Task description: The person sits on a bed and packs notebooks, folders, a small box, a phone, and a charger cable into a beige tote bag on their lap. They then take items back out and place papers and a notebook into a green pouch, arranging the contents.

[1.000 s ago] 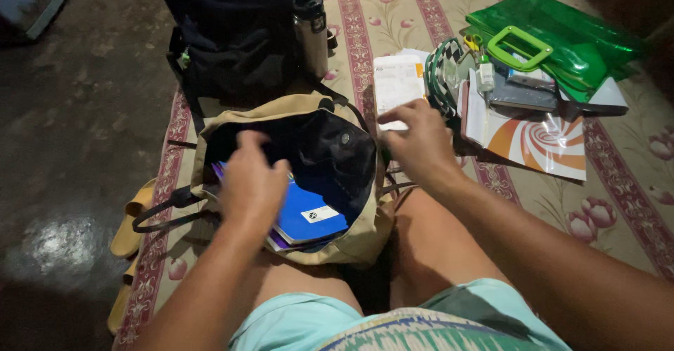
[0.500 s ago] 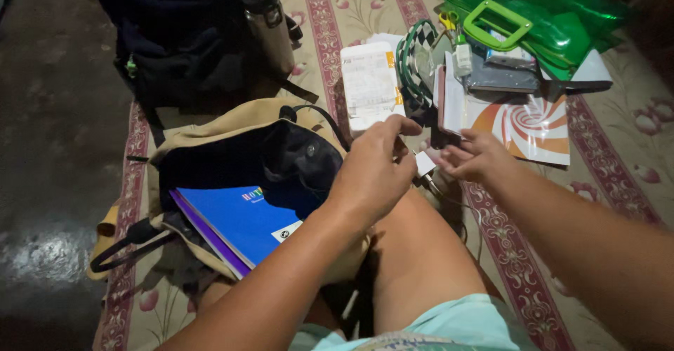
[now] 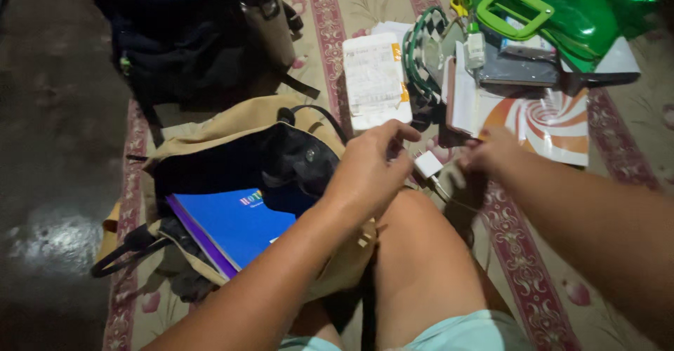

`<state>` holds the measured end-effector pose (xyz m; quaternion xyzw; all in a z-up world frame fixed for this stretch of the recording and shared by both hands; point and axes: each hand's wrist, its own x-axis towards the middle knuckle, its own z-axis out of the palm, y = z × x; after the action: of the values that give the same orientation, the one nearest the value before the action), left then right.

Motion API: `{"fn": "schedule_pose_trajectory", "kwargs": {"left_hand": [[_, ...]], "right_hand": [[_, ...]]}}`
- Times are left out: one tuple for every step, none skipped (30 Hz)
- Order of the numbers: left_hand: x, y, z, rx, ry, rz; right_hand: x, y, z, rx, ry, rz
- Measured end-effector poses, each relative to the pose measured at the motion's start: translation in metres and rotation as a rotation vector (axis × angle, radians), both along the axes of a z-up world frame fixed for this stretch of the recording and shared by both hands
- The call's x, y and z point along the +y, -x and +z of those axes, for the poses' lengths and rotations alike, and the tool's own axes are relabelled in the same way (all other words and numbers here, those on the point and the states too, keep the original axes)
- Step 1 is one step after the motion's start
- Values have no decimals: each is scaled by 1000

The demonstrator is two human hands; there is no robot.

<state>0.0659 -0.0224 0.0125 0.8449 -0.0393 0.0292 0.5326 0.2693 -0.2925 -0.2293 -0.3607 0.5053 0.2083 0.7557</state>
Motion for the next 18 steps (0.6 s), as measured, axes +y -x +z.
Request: {"fn": "schedule_pose_trajectory", "kwargs": {"left_hand": [[-1,-1,-2,30,16,13],[-4,-2,-3,50,30,12],[-3,-3,-3,67,38,20],[-3,-2,-2,85,46,28],[1,-2,-1,47,102,25],[4,-2,1,8,158,21],[6,-1,4,-32,214,19],[9,0,6,-9,200,40],[13,0,9,14,187,58],[17,1,13,37,174,77],[22,2,16,82,160,99],[29,5,19,128,147,121],[36,8,22,176,137,144],[43,10,24,173,135,162],[49,11,25,171,136,171],[56,13,25,168,137,181],[60,15,24,160,144,206],[65,18,21,151,152,232]], "right_hand": [[12,1,-2,3,14,67],[25,1,-4,6,28,134],[40,1,-5,7,36,209],[52,0,-3,-28,29,267],[71,-4,-2,-65,16,333],[80,-5,1,-427,18,594],[85,-5,5,-796,12,851],[94,-8,7,-1172,1,1098],[102,-12,8,-785,-41,891],[111,-18,9,-402,-77,677],[123,-24,9,-23,-110,455],[129,-26,9,-29,-117,456],[134,-28,10,-32,-122,456],[141,-27,12,-36,-126,457],[144,-24,15,-71,-72,465],[144,-19,21,-108,-18,472],[139,-12,30,-145,40,469],[137,-4,40,-151,1,432]]}}
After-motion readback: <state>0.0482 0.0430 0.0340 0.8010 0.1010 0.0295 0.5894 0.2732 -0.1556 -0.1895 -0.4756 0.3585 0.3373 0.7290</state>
